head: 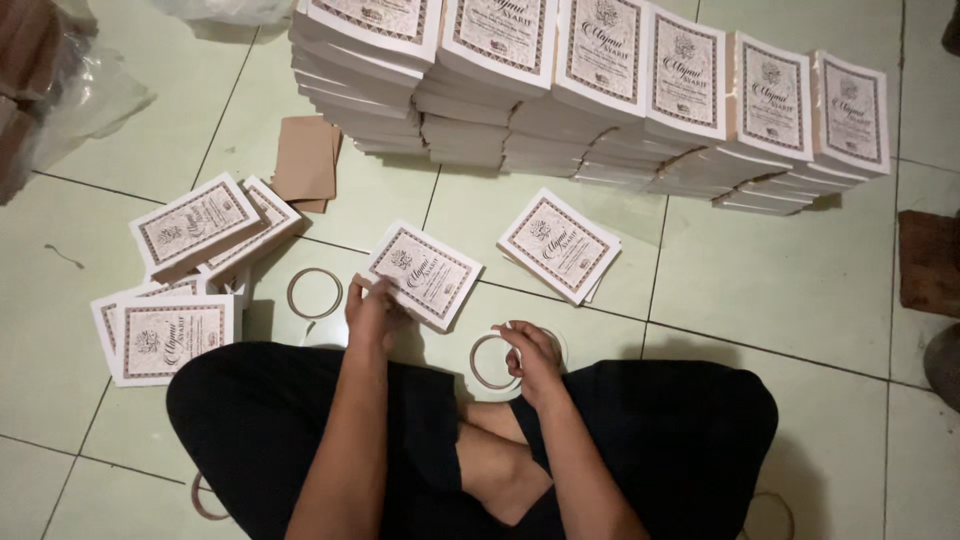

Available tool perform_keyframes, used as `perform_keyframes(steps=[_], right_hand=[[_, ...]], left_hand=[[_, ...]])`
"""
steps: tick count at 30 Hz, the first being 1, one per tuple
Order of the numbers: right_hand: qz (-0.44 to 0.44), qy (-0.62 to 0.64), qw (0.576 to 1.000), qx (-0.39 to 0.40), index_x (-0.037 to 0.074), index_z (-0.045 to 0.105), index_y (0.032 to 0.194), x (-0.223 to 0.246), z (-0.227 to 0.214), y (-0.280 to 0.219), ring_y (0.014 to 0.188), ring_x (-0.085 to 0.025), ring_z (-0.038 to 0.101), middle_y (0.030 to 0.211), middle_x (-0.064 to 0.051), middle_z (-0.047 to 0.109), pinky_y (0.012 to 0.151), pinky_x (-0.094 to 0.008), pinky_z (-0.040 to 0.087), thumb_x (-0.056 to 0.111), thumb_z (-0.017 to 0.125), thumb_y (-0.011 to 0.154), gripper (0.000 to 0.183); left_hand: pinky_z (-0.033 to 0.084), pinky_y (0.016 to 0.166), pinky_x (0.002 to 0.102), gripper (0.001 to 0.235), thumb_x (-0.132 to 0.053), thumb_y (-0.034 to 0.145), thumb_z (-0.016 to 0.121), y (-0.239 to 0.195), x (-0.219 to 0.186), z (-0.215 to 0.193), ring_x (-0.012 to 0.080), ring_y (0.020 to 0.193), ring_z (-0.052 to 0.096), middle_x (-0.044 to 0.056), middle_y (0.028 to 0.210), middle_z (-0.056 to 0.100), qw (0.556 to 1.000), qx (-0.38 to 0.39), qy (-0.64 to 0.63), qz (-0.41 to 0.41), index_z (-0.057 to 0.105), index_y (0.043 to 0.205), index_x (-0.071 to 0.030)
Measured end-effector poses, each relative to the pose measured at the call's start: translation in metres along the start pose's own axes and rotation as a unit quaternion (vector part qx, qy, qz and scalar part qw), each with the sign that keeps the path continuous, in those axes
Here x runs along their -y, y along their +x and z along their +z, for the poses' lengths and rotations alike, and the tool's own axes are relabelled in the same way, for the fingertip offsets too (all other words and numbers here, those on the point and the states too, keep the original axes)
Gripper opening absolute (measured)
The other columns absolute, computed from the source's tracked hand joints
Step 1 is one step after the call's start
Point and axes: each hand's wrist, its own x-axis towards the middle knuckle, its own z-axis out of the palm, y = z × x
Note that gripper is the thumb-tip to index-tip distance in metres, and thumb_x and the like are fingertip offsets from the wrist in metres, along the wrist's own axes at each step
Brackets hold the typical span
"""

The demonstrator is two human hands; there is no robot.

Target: The person applies strips of tape to the back of booklets by hand while sitting on a tiled floor, handling one booklet at a time.

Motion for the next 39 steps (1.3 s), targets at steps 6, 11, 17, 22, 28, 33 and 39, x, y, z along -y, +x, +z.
perform_keyframes(steps=[6, 11, 17, 22, 28, 33, 39], right_hand=[[-0.005, 0.000, 1.000, -0.002, -0.002, 0.068, 0.110, -0.001, -0.001, -0.005, 0.048, -0.013, 0.048, 0.083, -0.008, 0.054, 0.037, -0.020, 0.027, 0.011, 0.075, 0.090, 0.025], [0.002, 0.002, 1.000, -0.019, -0.004, 0.069, 0.114, 0.006, 0.000, -0.012, 0.047, -0.015, 0.048, 0.079, -0.009, 0.051, 0.036, -0.020, 0.028, 0.014, 0.077, 0.089, 0.032], [0.009, 0.002, 0.999, -0.039, -0.001, 0.069, 0.113, -0.039, -0.023, 0.031, 0.046, -0.017, 0.050, 0.079, -0.009, 0.054, 0.035, -0.022, 0.030, 0.015, 0.077, 0.089, 0.030], [0.027, -0.014, 0.999, -0.046, -0.001, 0.069, 0.117, -0.041, -0.022, 0.028, 0.049, -0.014, 0.050, 0.081, -0.008, 0.053, 0.039, -0.020, 0.030, 0.015, 0.077, 0.089, 0.034], [0.021, -0.030, 0.999, -0.026, -0.001, 0.070, 0.114, -0.051, -0.023, 0.039, 0.048, -0.016, 0.052, 0.079, -0.008, 0.052, 0.038, -0.020, 0.030, 0.015, 0.076, 0.089, 0.030], [0.020, -0.059, 0.998, -0.028, 0.005, 0.073, 0.099, -0.053, -0.029, 0.044, 0.052, -0.020, 0.052, 0.081, -0.009, 0.054, 0.043, -0.028, 0.034, 0.014, 0.066, 0.093, 0.012], [0.033, -0.062, 0.995, -0.074, 0.000, 0.070, 0.119, -0.048, -0.024, 0.040, 0.086, -0.033, 0.059, 0.104, -0.022, 0.062, 0.068, -0.045, 0.051, 0.019, 0.066, 0.093, 0.033]], left_hand=[[0.041, 0.116, 0.052, 0.072, -0.023, 0.090, 0.080, 0.001, 0.005, 0.005, 0.0414, 0.142, 0.047, 0.025, 0.153, 0.046, 0.968, 0.047, 0.242, 0.033, 0.046, 0.152, -0.014], [0.065, 0.077, 0.045, 0.060, -0.010, 0.090, 0.074, 0.028, 0.020, -0.006, 0.0226, 0.083, 0.063, 0.015, 0.098, 0.060, 0.994, 0.074, 0.075, 0.012, 0.047, 0.144, -0.007], [0.063, 0.084, 0.044, 0.058, -0.013, 0.097, 0.071, 0.040, 0.020, -0.009, 0.0283, 0.094, 0.064, 0.021, 0.105, 0.061, 0.991, 0.123, 0.043, 0.031, 0.044, 0.147, -0.004], [0.063, 0.088, 0.057, 0.047, -0.006, 0.096, 0.068, -0.009, 0.000, 0.016, 0.0352, 0.102, 0.066, 0.016, 0.105, 0.058, 0.982, 0.181, -0.060, -0.004, 0.047, 0.138, -0.009], [0.061, 0.089, 0.054, 0.075, -0.007, 0.095, 0.072, -0.016, 0.068, 0.086, 0.0314, 0.103, 0.066, 0.012, 0.105, 0.056, 0.960, 0.265, -0.084, -0.014, 0.023, 0.153, -0.002], [0.065, 0.062, 0.033, 0.088, -0.025, 0.099, 0.073, 0.025, 0.158, 0.135, 0.0239, 0.068, 0.072, 0.016, 0.095, 0.064, 0.949, 0.301, 0.089, -0.030, 0.013, 0.161, -0.007], [0.061, 0.089, 0.050, 0.066, -0.055, 0.079, 0.081, 0.008, 0.136, 0.143, 0.0395, 0.106, 0.071, 0.020, 0.099, 0.070, 0.841, 0.250, 0.454, 0.156, 0.056, 0.115, -0.005]])
